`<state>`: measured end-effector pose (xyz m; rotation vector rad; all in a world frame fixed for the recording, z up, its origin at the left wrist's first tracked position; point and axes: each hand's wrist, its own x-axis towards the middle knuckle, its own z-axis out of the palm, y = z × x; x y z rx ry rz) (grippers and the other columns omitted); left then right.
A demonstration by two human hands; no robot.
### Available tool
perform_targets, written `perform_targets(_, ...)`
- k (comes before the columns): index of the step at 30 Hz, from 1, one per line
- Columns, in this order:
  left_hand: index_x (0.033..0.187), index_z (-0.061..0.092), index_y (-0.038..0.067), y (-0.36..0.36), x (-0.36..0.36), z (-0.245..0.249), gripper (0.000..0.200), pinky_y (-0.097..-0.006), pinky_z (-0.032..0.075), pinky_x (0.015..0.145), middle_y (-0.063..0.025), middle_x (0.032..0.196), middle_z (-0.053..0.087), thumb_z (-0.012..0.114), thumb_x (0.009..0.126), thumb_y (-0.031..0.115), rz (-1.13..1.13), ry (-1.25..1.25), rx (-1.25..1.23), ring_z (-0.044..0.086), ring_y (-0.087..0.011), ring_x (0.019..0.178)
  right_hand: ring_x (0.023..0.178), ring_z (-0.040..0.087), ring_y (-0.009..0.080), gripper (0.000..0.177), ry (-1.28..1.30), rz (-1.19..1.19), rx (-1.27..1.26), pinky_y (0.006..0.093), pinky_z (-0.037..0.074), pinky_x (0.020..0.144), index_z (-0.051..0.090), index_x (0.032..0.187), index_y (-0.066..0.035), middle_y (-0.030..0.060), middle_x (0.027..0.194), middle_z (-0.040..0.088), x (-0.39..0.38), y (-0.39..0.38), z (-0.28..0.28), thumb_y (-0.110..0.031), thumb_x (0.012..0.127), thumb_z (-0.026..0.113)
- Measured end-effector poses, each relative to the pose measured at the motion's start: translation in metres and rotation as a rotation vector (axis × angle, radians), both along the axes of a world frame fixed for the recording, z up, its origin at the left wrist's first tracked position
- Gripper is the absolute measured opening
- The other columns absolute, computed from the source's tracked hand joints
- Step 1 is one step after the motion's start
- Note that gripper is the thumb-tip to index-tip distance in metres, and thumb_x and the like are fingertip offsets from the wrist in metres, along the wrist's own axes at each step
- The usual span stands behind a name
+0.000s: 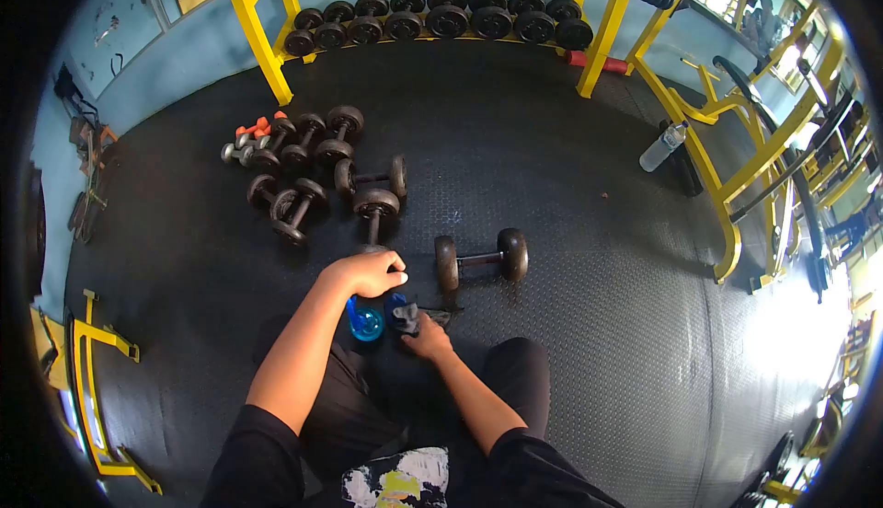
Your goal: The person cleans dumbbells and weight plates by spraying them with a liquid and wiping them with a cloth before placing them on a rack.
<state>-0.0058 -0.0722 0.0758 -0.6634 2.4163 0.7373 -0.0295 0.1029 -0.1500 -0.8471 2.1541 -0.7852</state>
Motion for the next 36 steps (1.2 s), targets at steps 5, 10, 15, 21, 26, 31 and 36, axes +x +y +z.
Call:
perform_targets(5, 0.117, 0.061, 0.005, 0.004, -0.008, 0.013, 0.038, -0.0437, 0.044, 0.104, -0.0179, 0.136, 0.056, 0.059, 0.095, 0.036, -0.060, 0.179, -0.080, 0.055, -0.0331, 0.124, 0.111, 0.065, 0.0340, 0.038, 0.116, -0.125, 0.149, 0.0434, 0.051, 0.096, 0.069, 0.113, -0.010, 0.0153, 0.116, 0.069, -0.038, 0.014, -0.001, -0.030, 0.081, 0.073)
perform_targets(10, 0.117, 0.058, 0.001, 0.024, -0.020, 0.008, 0.037, -0.0478, 0.050, 0.099, -0.0257, 0.140, 0.050, 0.059, 0.095, 0.030, -0.187, 0.161, -0.088, 0.058, -0.0382, 0.121, 0.105, 0.065, 0.0352, 0.029, 0.325, -0.164, 0.162, 0.0441, 0.053, 0.090, 0.068, 0.106, -0.008, 0.0167, 0.111, 0.067, -0.119, 0.004, 0.002, -0.023, 0.082, 0.070)
perform_targets(15, 0.121, 0.056, -0.001, -0.007, -0.018, -0.030, 0.040, -0.0489, 0.051, 0.097, -0.0257, 0.141, 0.049, 0.059, 0.095, 0.029, -0.181, 0.009, 0.092, 0.058, -0.0378, 0.121, 0.114, 0.062, 0.0344, 0.037, 0.174, -0.087, 0.332, 0.0431, 0.050, 0.098, 0.065, 0.118, -0.008, 0.0175, 0.119, 0.065, -0.132, -0.009, 0.042, -0.023, 0.085, 0.070)
perform_targets(21, 0.113, 0.061, 0.003, -0.024, 0.028, -0.068, 0.031, -0.0463, 0.049, 0.095, -0.0187, 0.121, 0.061, 0.058, 0.096, 0.029, 0.118, 0.102, 0.413, 0.059, -0.0357, 0.116, 0.118, 0.060, 0.0360, 0.041, -0.031, -0.043, 0.515, 0.0438, 0.047, 0.101, 0.064, 0.122, -0.007, 0.0201, 0.124, 0.063, -0.100, -0.009, 0.146, -0.026, 0.086, 0.069)
perform_targets(26, 0.120, 0.058, 0.004, -0.008, 0.044, -0.017, 0.033, -0.0416, 0.047, 0.098, -0.0202, 0.122, 0.063, 0.059, 0.097, 0.027, 0.461, 0.117, 0.680, 0.059, -0.0348, 0.117, 0.116, 0.061, 0.0357, 0.043, -0.080, -0.069, 0.636, 0.0445, 0.049, 0.099, 0.064, 0.119, -0.003, 0.0204, 0.121, 0.065, -0.120, -0.027, 0.188, -0.029, 0.085, 0.070)
perform_targets(31, 0.122, 0.057, 0.005, -0.019, 0.047, -0.004, 0.032, -0.0412, 0.047, 0.097, -0.0181, 0.123, 0.064, 0.057, 0.099, 0.027, 0.796, 0.024, 0.893, 0.061, -0.0305, 0.118, 0.111, 0.062, 0.0332, 0.040, 0.369, 0.399, 0.712, 0.0457, 0.049, 0.096, 0.059, 0.124, -0.008, 0.0154, 0.114, 0.064, -0.175, -0.061, 0.091, -0.022, 0.087, 0.062)
perform_targets(36, 0.124, 0.056, 0.006, -0.035, 0.020, -0.029, 0.032, -0.0424, 0.047, 0.099, -0.0167, 0.127, 0.063, 0.056, 0.100, 0.027, 0.960, -0.021, 0.788, 0.061, -0.0310, 0.121, 0.120, 0.059, 0.0309, 0.038, 0.466, 0.571, 0.596, 0.0437, 0.042, 0.106, 0.058, 0.127, -0.010, 0.0148, 0.123, 0.062, -0.239, -0.099, -0.013, -0.022, 0.090, 0.057)
